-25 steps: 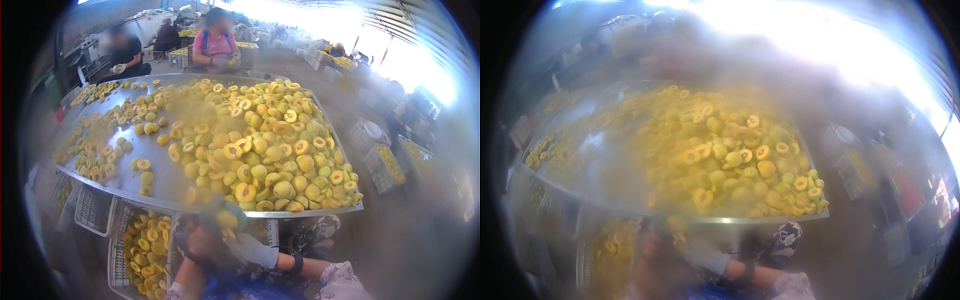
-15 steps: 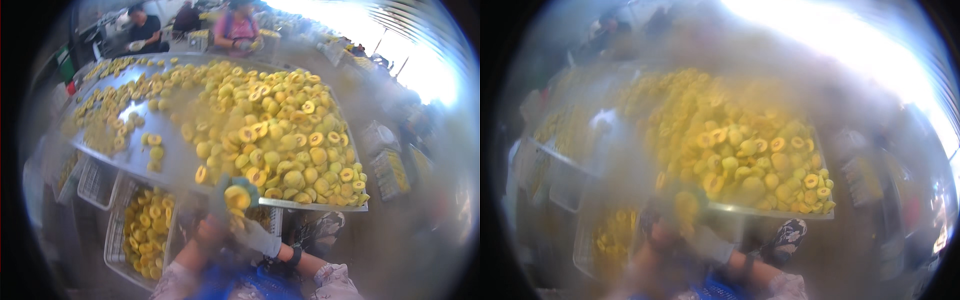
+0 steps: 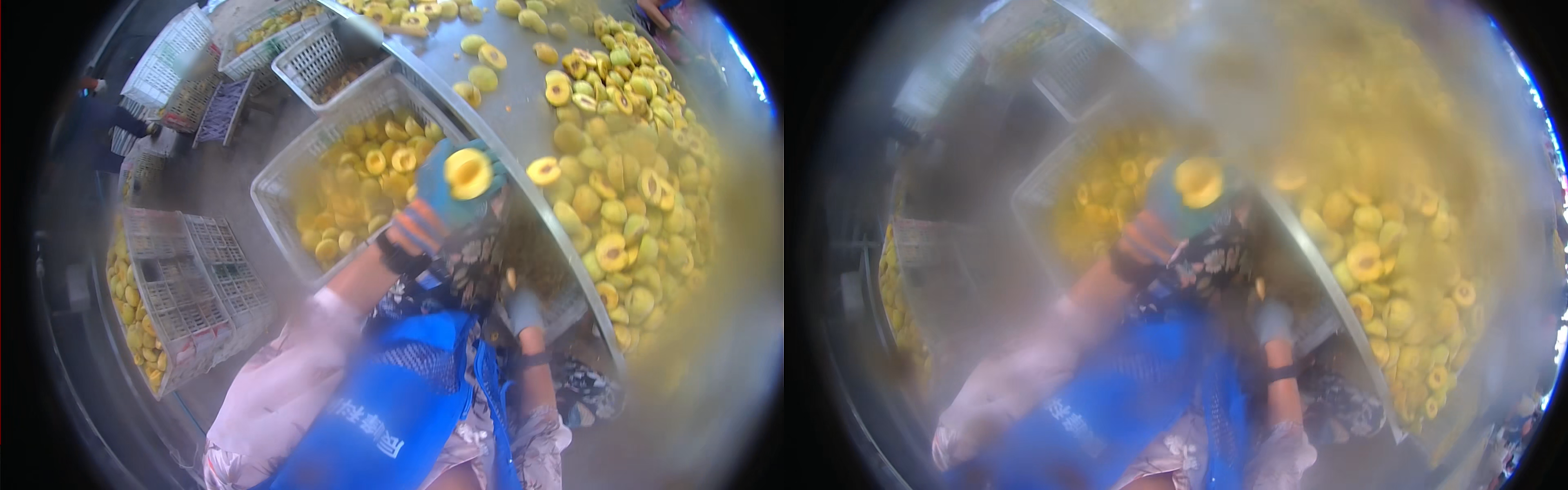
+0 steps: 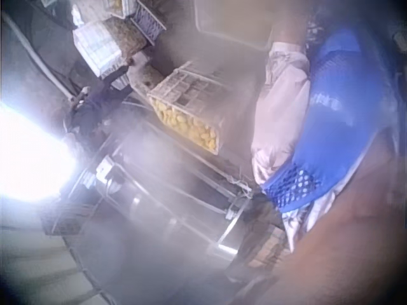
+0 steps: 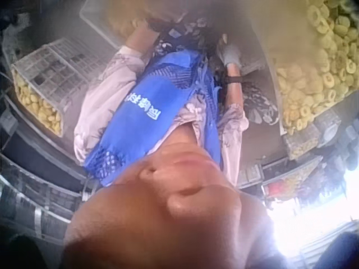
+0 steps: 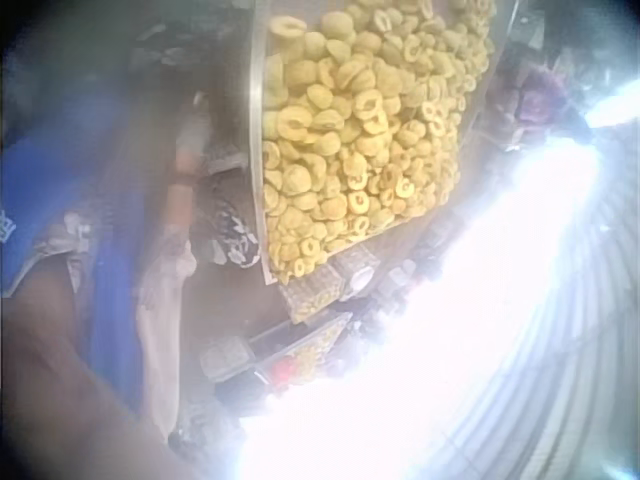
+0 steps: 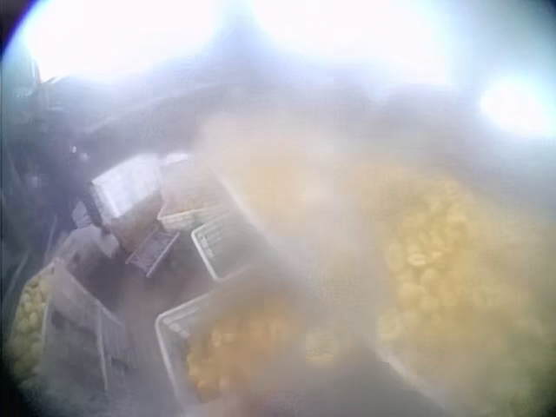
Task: Using a handheld coring tool to remove pits from yellow peaches or nectarines on a warehouse sorting table.
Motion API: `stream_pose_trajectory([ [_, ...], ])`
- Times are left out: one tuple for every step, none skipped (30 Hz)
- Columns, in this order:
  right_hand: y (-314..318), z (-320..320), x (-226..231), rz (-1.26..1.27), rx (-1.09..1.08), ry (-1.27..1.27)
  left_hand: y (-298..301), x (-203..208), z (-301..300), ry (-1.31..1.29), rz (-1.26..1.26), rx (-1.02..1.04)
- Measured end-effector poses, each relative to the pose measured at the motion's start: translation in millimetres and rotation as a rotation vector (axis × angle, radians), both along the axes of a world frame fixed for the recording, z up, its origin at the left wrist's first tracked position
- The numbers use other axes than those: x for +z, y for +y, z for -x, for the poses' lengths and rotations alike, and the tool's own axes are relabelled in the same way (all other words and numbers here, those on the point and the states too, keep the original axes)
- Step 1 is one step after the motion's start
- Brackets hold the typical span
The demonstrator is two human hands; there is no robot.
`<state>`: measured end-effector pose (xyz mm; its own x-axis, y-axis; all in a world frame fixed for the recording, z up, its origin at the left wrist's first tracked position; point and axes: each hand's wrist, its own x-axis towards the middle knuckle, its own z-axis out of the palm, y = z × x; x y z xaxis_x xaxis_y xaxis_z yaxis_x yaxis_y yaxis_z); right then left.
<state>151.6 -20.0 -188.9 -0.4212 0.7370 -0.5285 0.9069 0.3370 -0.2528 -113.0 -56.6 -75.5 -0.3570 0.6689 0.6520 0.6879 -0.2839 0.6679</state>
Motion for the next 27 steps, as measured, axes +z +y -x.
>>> stream_pose_trajectory([
  [-7, 2, -11, -0.017, 0.03, -0.05, -11, -31, 23, -0.331, 0.03, 0.007],
  [-11, 8, -13, -0.025, 0.048, -0.025, -24, -49, 47, -0.66, 0.06, 0.016],
  [-19, 6, -14, 0.051, 0.026, -0.018, -42, -56, 68, -1.07, 0.007, 0.031],
  [-23, 2, -11, 0.127, 0.0, -0.017, -57, -58, 84, -1.488, -0.048, 0.04],
  [-23, -1, -6, 0.12, -0.004, -0.016, -63, -54, 94, -1.487, -0.051, 0.031],
  [-22, 0, -3, 0.114, -0.007, -0.021, -66, -53, 105, -0.651, 0.342, 0.389],
  [-21, 2, 1, 0.109, -0.012, -0.024, -61, -39, 110, 0.245, 0.654, 0.671],
  [-19, 2, 5, 0.143, -0.045, 0.015, -47, -27, 112, 0.246, 0.644, 0.664],
  [-18, 1, 7, 0.132, -0.053, 0.02, -24, 10, 106, 0.173, 0.461, 0.537],
  [-22, -4, 11, 0.072, -0.013, 0.085, -4, 32, 101, 0.099, 0.284, 0.41],
  [-23, -5, 18, 0.016, 0.035, 0.157, 20, 40, 103, 0.232, 0.203, 0.446],
  [-21, -1, 28, 0.002, 0.028, 0.159, 52, 44, 110, 0.357, 0.112, 0.472],
  [-23, 4, 46, 0.064, -0.068, 0.177, 77, 50, 119, 0.38, 0.182, 0.477],
  [-23, 7, 65, 0.117, -0.177, 0.192, 105, 55, 129, 0.398, 0.243, 0.469],
  [-24, 9, 85, 0.111, -0.196, 0.196, 131, 61, 141, 0.399, 0.397, 0.447],
  [-27, 9, 109, 0.076, -0.179, 0.383, 152, 65, 144, 0.403, 0.554, 0.417],
  [-25, 10, 134, 0.033, -0.16, 0.571, 168, 72, 140, 0.413, 0.545, 0.393],
  [-15, 8, 157, -0.071, -0.101, 0.722, 187, 81, 133, 0.458, 0.7, 0.354],
  [-8, 6, 180, -0.165, -0.035, 0.885, 195, 91, 131, 0.519, 0.865, 0.33],
  [0, -6, 193, -0.053, -0.248, 0.973, 214, 84, 126, 0.552, 0.889, 0.264],
  [3, -16, 212, 0.074, -0.458, 1.068, 226, 78, 121, 0.585, 0.883, 0.218],
  [13, -3, 262, 0.427, -0.713, 1.443, 240, 71, 113, 0.61, 0.871, 0.17],
  [42, 0, 295, 0.411, -0.363, 1.665, 264, 73, 94, 0.637, 0.837, 0.107],
  [49, 4, 304, 0.334, -0.322, 1.831, 277, 68, 87, 0.654, 0.826, 0.071],
  [90, -5, 311, 0.696, 0.209, 1.953, 286, 63, 82, 0.664, 0.817, 0.045],
  [102, -15, 317, 0.591, 0.129, 1.995, 301, 56, 71, 0.675, 0.81, 0.006],
  [98, -15, 326, 0.503, 0.022, 2.004, 302, 51, 69, 0.669, 0.797, -0.013],
])
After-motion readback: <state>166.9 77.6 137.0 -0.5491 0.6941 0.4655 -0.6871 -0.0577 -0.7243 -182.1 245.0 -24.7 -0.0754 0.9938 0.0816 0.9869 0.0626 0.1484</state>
